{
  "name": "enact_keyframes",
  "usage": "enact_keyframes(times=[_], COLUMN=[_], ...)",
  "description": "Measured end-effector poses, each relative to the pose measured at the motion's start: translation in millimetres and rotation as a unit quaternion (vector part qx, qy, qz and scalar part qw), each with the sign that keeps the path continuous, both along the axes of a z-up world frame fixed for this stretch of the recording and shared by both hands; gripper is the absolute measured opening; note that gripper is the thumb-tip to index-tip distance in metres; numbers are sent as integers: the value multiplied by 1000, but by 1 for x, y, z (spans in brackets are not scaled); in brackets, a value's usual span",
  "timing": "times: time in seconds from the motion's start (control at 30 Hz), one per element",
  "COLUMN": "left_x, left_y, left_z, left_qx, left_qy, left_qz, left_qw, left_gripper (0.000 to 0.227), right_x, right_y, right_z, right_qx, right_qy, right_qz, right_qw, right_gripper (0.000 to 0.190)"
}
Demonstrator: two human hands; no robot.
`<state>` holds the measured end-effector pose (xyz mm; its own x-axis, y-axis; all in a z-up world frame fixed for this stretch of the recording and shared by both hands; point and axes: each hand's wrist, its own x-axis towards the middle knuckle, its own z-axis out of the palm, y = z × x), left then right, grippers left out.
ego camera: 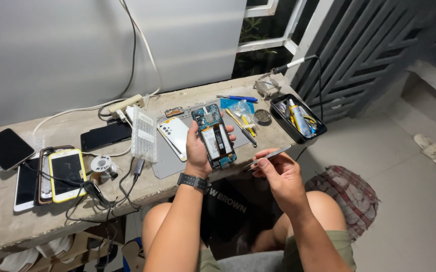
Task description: Repair a smartphone by manipulating internal components and preparing a replacement screen.
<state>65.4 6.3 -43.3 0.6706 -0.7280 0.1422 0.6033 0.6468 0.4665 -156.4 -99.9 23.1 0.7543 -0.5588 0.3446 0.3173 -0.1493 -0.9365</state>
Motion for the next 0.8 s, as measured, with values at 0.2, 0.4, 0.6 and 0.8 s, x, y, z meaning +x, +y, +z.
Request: enact_keyframes(times=[0.2,0.4,0.6,0.8], left_x=[0,0,-7,-11], left_y=[-7,-11,-1,16], left_z=[2,2,19,18], left_qx=[34,111,147,132], left_qy=[25,50,48,8], left_qz=[40,79,132,170], left_qw=[998,989,979,977], left_gripper=[82,58,67,94], right_x=[50,125,171,156], right_y=[-22,-65,-84,-86], right_z=[-16,-33,-54,-78], right_qx=[41,81,17,-77], right_qy=[3,37,91,119], right_qz=[-12,18,64,11], right_qw=[999,996,994,990], right_gripper=[20,27,34,30])
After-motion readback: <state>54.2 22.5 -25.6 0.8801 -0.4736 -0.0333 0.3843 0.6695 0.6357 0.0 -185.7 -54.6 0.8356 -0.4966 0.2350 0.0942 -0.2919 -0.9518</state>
